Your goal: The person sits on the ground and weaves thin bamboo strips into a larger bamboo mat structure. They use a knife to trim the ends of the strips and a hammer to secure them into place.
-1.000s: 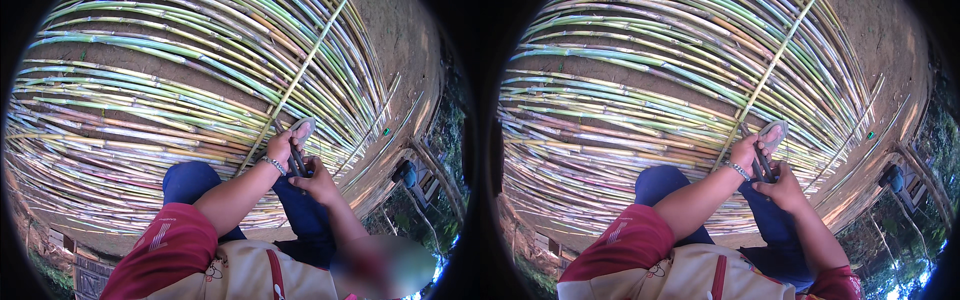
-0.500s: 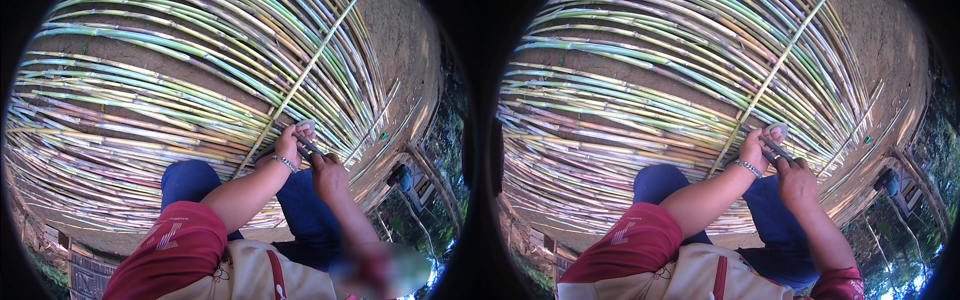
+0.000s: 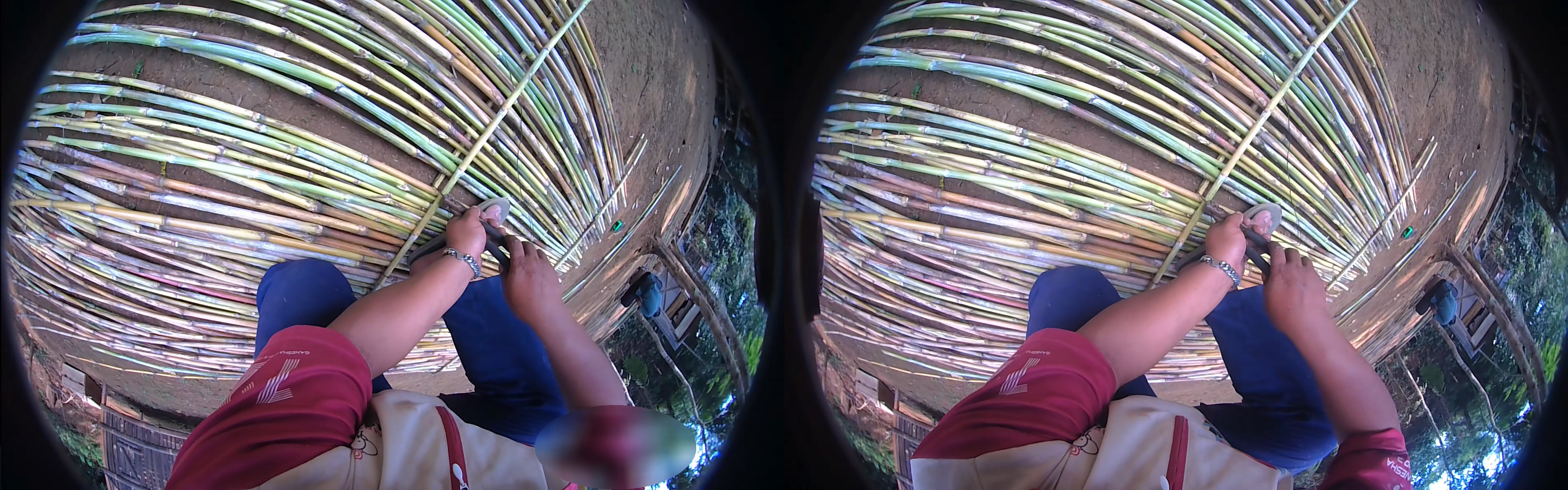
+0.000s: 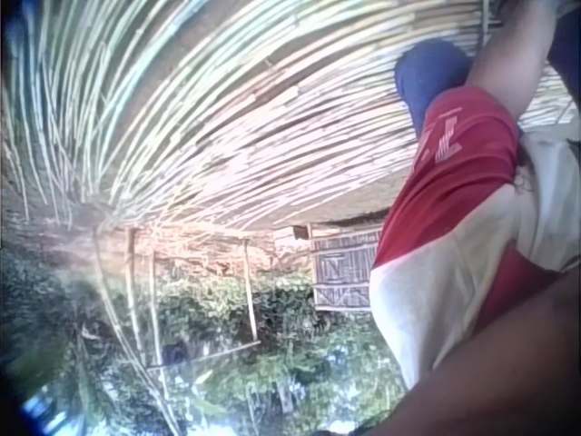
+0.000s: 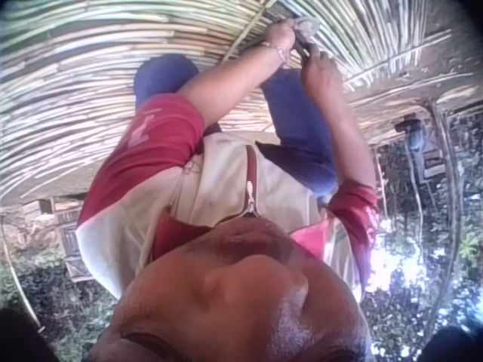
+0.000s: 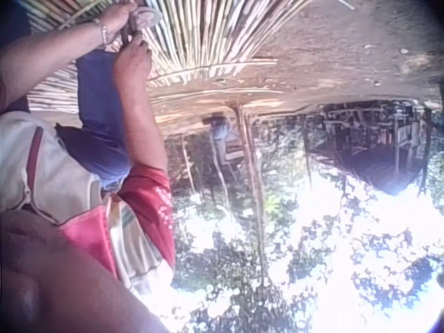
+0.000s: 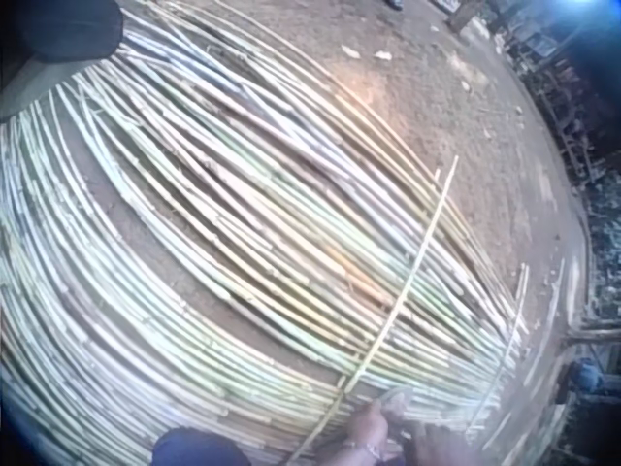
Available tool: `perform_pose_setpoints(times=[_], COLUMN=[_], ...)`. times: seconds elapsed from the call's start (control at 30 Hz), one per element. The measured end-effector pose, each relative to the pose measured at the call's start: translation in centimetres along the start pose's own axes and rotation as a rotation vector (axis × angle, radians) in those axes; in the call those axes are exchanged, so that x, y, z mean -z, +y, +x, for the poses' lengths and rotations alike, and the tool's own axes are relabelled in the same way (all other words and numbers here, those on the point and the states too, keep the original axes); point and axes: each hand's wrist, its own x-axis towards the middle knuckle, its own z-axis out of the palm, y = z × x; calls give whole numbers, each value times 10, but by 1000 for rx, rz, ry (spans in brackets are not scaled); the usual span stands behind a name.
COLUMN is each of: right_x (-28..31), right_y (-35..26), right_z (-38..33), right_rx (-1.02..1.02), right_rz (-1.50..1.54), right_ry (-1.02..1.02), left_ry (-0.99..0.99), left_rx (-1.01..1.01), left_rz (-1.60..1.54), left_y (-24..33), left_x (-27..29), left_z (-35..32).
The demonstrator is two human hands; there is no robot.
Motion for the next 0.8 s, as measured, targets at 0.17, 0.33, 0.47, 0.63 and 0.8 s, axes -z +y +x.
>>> perform_pose_setpoints(times=[0.17, 0.33, 0.47, 0.63, 0.8], right_x=[-6, -31, -76, -146, -176], right_y=[-6, -29, -66, -110, -137], right_z=[0, -13, -22, -20, -10], right_rx=[-103, -330, -470, -526, -483], right_rz=[310, 1188, 1393, 1602, 1716], right_ry=[-241, -416, -285, -113, -17], left_ry=[81, 112, 5, -69, -270], left_rx=[-25, -40, -164, -269, 12], left_rz=[560, 454, 746, 1029, 885], left_y=[20, 27, 30, 53, 67], left_x=[5, 17, 55, 75, 91], left_z=[-13, -37, -20, -23, -10])
